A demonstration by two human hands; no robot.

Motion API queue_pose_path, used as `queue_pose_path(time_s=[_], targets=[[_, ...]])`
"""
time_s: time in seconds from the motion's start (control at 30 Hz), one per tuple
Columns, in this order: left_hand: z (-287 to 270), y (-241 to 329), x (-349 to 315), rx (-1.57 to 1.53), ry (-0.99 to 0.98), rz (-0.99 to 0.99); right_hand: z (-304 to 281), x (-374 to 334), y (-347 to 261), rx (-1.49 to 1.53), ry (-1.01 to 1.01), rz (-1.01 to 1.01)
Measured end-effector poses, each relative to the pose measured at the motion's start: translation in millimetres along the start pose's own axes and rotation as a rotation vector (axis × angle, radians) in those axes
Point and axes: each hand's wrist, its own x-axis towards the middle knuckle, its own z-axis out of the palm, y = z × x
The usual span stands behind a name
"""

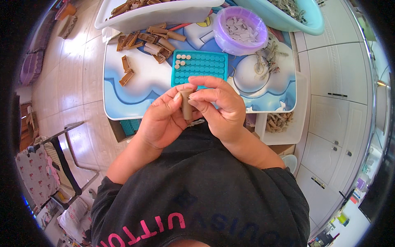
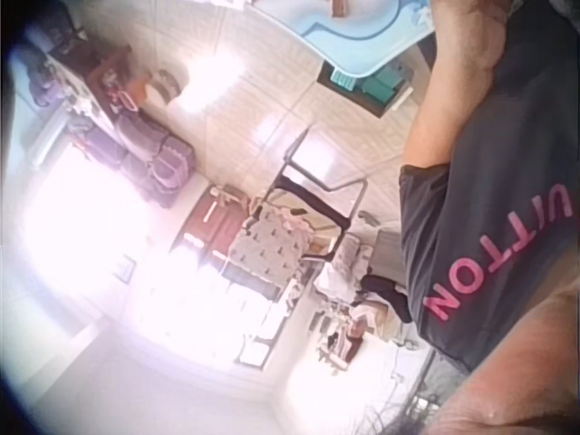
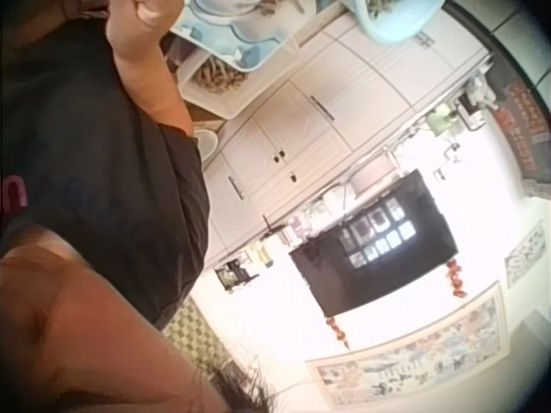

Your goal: The person assembles small electronic lights by inserting circuit pieces and foam pads into plastic housings by hand, tests the lights, and places rubber trays into a cardboard box.

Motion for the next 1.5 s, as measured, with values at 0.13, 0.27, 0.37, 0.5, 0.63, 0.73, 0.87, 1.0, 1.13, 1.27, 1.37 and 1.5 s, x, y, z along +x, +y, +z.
queue_pose_path(time_s=[0.13,0.27,0.37,0.5,0.63,0.73,0.87,1.0,1.13,1.27,1.37,1.5], targets=[[2.9,-0.7,-0.7,0.048,0.045,0.021,-0.3,1.0,2.3,-0.009,-0.019,0.017],[1.4,1.2,-1.6,0.126,0.064,-0.018,-8.8,8.1,-8.3,-0.213,-0.069,-0.089],[-1.4,-0.2,-2.3,0.120,0.028,-0.010,-12.2,10.7,-4.1,-0.323,-0.066,-0.245],[1.1,-0.5,-1.4,0.096,0.037,-0.009,-10.0,10.0,-2.2,-0.404,-0.091,-0.292],[9.0,-1.3,-2.6,0.108,0.102,-0.026,-6.1,8.1,-0.8,-0.380,-0.058,-0.295],[10.8,-0.9,-3.4,0.124,0.124,-0.040,-4.2,8.2,-1.5,-0.360,-0.057,-0.298],[8.9,-1.5,-2.3,0.224,0.056,0.006,-4.0,7.6,-4.1,-0.294,-0.097,-0.264],[8.6,-0.7,-1.5,0.224,0.079,0.008,-7.0,7.3,1.1,-0.264,-0.109,-0.259],[2.2,1.5,-2.0,0.223,0.029,-0.014,-5.8,8.3,-3.8,-0.262,-0.086,-0.258],[8.2,-0.6,-1.6,0.341,0.091,0.078,-5.6,7.9,-0.6,-0.289,-0.100,-0.266],[14.0,3.0,-0.7,0.440,0.167,0.158,-6.2,8.4,1.2,-0.268,-0.104,-0.259],[9.2,5.6,-2.5,0.487,0.117,0.139,-13.4,7.7,-5.4,-0.047,-0.129,-0.019]])
